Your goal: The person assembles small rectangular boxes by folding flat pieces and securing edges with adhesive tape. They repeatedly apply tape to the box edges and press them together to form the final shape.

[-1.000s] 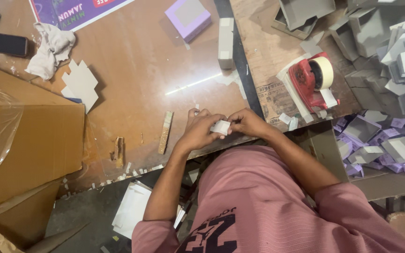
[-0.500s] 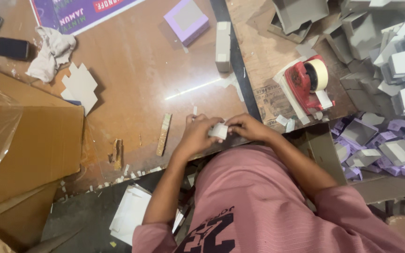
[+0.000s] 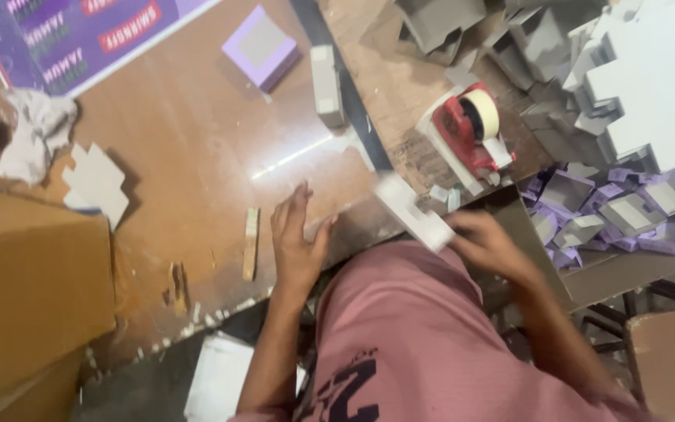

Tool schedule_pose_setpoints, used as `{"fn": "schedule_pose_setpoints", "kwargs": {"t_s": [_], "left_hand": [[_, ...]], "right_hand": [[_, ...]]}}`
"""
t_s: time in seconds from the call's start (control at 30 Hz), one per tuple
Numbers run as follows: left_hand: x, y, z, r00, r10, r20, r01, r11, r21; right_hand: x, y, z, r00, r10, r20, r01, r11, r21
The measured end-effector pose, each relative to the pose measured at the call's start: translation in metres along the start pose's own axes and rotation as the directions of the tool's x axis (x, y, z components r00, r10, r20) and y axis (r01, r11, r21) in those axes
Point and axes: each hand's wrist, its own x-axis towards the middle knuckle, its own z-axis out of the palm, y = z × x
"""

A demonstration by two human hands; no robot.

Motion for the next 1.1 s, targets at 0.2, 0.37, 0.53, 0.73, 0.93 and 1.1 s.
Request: {"fn": "schedule_pose_setpoints", "kwargs": {"t_s": [0.2,0.37,0.53,0.73,0.93,1.1], "left_hand": [[0.004,-0.015,0.025,0.99,-0.08,0.118,0.08,0.997,0.005],[0.011,-0.014,0.038,0.99,0.001,0.138,-0.005,1.0,0.029],[0.044,-0.017,0.053,0.984,-0.176,0.012,0.175,0.963,-0.207],[0.06,-0.028,0.071,0.983,-0.178,-0.035,0.17,0.97,-0.172],[0.144,-0.04,0.108,0.936,-0.124,-0.329,0.177,0.975,0.136],[0.165,-0.106,0.126,0.845,-0.513,-0.153,0.456,0.839,-0.297]], "right_hand": [[-0.165,0.039,-0.088,0.584,0.782,-0.215,-0.807,0.589,-0.05],[-0.202,0.056,-0.109,0.436,0.435,-0.788,-0.883,0.377,-0.28],[-0.098,0.017,-0.061,0.622,0.262,-0.737,-0.627,0.731,-0.27],[0.005,-0.068,-0.024,0.511,-0.481,-0.713,-0.157,0.763,-0.627],[0.034,-0.113,-0.059,0.443,-0.583,-0.681,-0.124,0.712,-0.691],[0.04,-0.11,-0.017,0.539,-0.577,-0.613,0.107,0.769,-0.63]]}}
